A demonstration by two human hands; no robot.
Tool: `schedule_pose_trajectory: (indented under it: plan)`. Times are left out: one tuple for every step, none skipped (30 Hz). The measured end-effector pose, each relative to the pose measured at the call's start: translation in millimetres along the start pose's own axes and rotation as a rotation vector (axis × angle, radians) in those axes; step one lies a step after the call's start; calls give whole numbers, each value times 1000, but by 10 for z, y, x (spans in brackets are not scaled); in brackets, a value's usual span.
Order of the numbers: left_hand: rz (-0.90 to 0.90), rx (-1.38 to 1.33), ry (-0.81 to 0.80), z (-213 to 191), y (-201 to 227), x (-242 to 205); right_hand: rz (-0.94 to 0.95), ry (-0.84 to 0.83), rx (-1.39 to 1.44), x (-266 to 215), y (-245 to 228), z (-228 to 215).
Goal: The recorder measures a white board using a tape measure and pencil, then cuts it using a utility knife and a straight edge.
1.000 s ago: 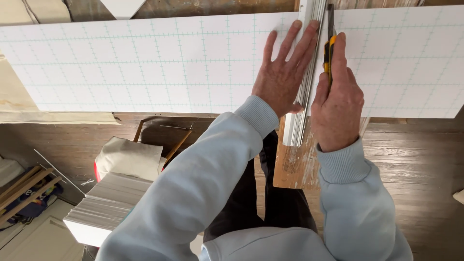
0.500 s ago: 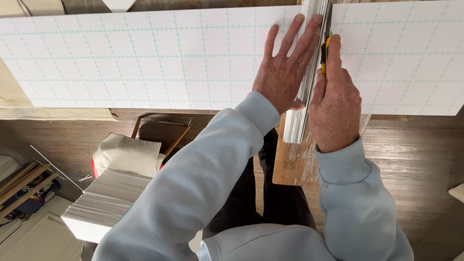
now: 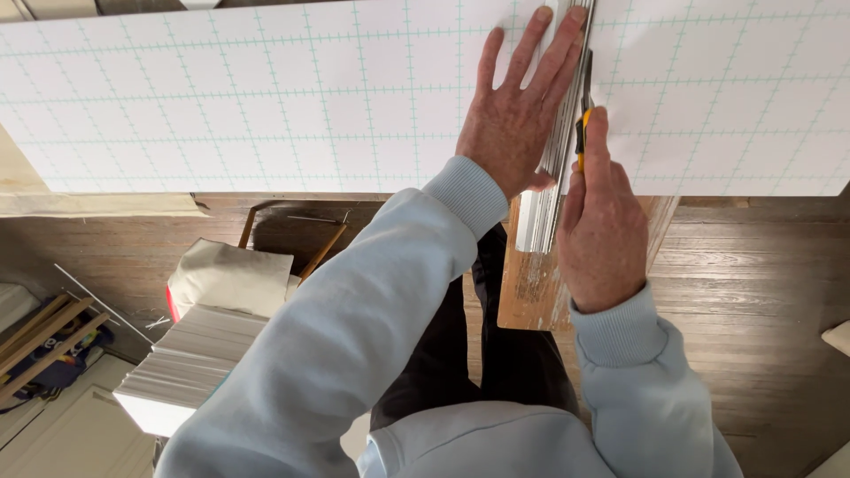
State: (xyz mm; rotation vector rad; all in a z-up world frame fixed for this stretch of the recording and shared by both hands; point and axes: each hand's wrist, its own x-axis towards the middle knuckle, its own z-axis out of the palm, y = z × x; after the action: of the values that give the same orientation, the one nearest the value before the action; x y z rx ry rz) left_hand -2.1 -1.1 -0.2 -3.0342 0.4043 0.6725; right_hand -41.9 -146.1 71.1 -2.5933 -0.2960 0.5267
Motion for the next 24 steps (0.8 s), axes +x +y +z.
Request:
schedule_pose_trajectory:
  plan:
    - [0, 4, 22, 5, 1, 4, 19, -18, -12, -42, -21, -24]
    - [2, 3, 22, -9, 0, 4, 20, -17, -13, -95, -20, -16]
    - [2, -15, 2, -25, -5, 16, 4, -16, -15, -134, -13, -9]
    - [2, -33, -19, -40, -9, 27, -13, -16, -17, -175, -6, -2]
    - [3, -34, -23, -35, -2, 11, -11, -20, -16, -225, -26, -1]
    - [-1, -25, -14, -30, 5, -6, 13, -21, 7, -275, -45, -1]
    - [-4, -14, -1, -27, 5, -3, 36, -17, 30, -309, -60, 1]
    - [-3, -14, 0, -25, 7, -2, 37, -16, 30, -361, -52, 7]
    - [-5, -20, -4, -23, 10, 0, 42, -26, 14, -413, -43, 11]
    - [-7, -26, -8, -22, 13, 2, 47, -35, -2, -464, -33, 14]
    - [-5, -25, -7, -31, 8, 2, 48, -34, -2, -516, -40, 8]
    - [-2, -21, -13, -39, 4, 4, 64, -50, 8, -567, -46, 4]
    - [3, -19, -20, -45, 6, 7, 81, -66, 16, -620, -48, -3]
    - [5, -19, -19, -54, 7, 13, 83, -65, 15, -676, -43, 2]
    - [-1, -7, -28, -58, 5, 4, 94, -74, 33, -740, -45, 11]
    - [-7, 6, -36, -63, 1, -7, 104, -84, 52, -805, -49, 21]
    - [-6, 5, -38, -59, 2, -7, 105, -85, 52, -874, -44, 25]
    - [-1, 5, -39, -57, 3, -6, 130, -99, 42, -941, -41, 27]
    - [5, 5, -39, -57, 2, 4, 156, -110, 31, -1002, -36, 30]
    - [7, 4, -38, -62, 5, 7, 157, -108, 30, -1081, -42, 15]
    - [6, 10, -47, -69, 9, 13, 98, -72, 47, -1156, -42, -5]
    - [4, 16, -57, -78, 11, 18, 38, -36, 64, -1231, -47, -24]
    - [1, 17, -55, -79, 9, 19, 34, -35, 64, -1288, -28, -56]
    - [-3, 30, -51, -80, 5, 17, 118, -98, 126, -1346, -12, -87]
